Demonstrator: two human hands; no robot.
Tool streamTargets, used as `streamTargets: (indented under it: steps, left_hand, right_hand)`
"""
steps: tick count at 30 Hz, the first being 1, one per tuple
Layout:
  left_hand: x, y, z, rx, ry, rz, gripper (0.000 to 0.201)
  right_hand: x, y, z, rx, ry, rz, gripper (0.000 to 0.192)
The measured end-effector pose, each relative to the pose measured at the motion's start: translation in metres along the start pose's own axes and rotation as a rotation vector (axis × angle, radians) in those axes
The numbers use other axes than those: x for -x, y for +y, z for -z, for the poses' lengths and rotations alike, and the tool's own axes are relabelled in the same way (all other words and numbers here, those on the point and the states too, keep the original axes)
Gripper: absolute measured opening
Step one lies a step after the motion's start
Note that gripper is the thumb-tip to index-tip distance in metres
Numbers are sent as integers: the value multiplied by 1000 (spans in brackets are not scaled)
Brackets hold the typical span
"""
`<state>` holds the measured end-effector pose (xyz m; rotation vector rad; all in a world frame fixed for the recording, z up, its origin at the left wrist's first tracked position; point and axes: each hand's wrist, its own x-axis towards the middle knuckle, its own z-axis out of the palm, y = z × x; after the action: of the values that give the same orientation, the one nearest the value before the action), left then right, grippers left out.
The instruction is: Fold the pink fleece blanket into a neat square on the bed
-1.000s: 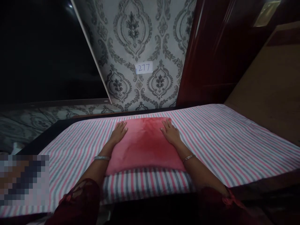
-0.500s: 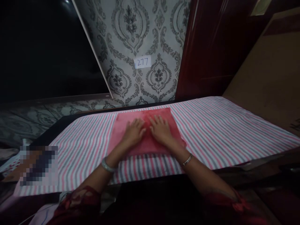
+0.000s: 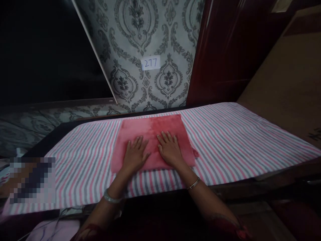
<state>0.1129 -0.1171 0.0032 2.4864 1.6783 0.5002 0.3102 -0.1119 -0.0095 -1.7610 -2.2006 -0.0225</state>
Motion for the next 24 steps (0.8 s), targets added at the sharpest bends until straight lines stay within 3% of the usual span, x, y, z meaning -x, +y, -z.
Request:
streamTargets:
  steps: [7,13,16,19,24]
  left_hand:
    - [39,-63,13,-68,89,236,58]
    - [50,-81,21,5,34,280,57]
    - [44,-79,34,32,42,293,53]
    - [24,-65,48,158,114,194,45]
    - [-52,-25,50,519,-6,-105,36]
  right_hand:
    - [1,1,-3,-37,8,3,54]
    - [1,4,-1,-68,-13,3,53]
    - [-1,10,5,-127,-39,5,53]
    - [-2,13,17,-177,-13,27,54]
    - [-3,2,32,-187,-88,315,56]
